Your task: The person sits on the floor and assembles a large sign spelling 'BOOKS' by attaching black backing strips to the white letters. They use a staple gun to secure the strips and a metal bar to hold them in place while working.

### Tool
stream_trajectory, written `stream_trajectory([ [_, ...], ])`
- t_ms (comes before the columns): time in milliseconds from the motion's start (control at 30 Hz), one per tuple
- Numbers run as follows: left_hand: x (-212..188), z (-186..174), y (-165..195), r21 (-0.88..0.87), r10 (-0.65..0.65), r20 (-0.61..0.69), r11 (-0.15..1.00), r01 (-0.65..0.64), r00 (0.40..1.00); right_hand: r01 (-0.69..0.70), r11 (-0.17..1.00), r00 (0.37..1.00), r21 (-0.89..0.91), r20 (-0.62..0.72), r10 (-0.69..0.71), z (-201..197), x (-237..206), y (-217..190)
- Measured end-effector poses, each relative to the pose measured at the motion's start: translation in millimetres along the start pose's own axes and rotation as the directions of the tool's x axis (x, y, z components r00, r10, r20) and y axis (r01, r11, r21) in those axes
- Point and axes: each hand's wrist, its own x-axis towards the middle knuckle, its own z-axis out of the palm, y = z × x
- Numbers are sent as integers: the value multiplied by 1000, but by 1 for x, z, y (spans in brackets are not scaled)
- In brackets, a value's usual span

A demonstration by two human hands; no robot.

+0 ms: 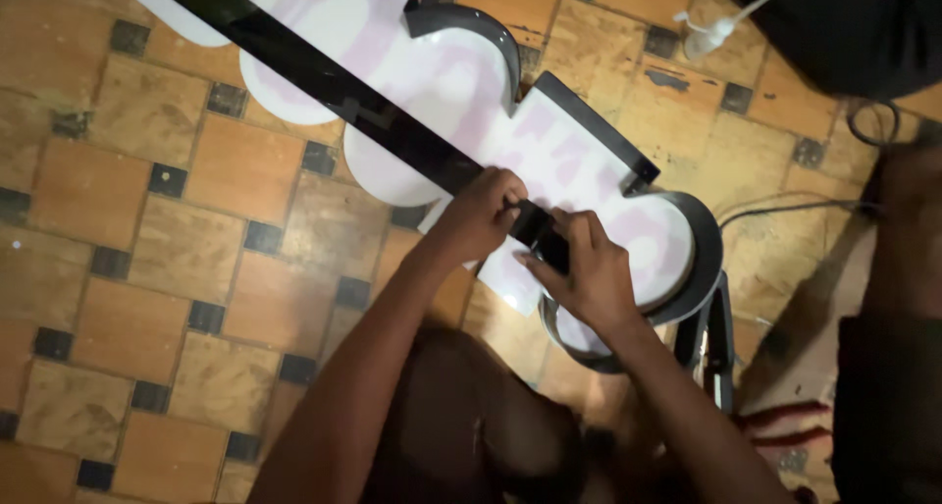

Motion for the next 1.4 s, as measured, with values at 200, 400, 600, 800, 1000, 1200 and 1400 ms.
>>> stream_trajectory([
  [200, -5, 6, 13, 119, -82, -4, 990, 82, 997, -38, 999, 999, 0, 5, 38, 1, -8, -2],
  [400, -8, 2, 27, 105, 43, -24, 994, -41, 999, -32, 999, 999, 10, -9, 32, -1, -13, -4],
  [600, -5, 1, 28, 184, -34, 13, 982, 31, 999, -19, 999, 999, 31, -35, 20, -4, -13, -6],
  [800, -1, 3, 25, 179, -77, 34, 981, 70, 996, -89, 996, 996, 29, -9, 89, -6, -13, -8],
  [1000, 6, -4, 34, 158, -285, 211, 954, 255, 935, -7, 998, 999, 55, -36, 9, -5, -13, -5],
  [1200, 7, -7, 45, 227, -358, 214, 923, 310, 909, -13, 998, 998, 64, -54, 16, -4, -14, -6],
  [1400, 4, -5, 41, 153, -324, 194, 942, 298, 926, -24, 999, 999, 22, -27, 25, -6, -13, -8],
])
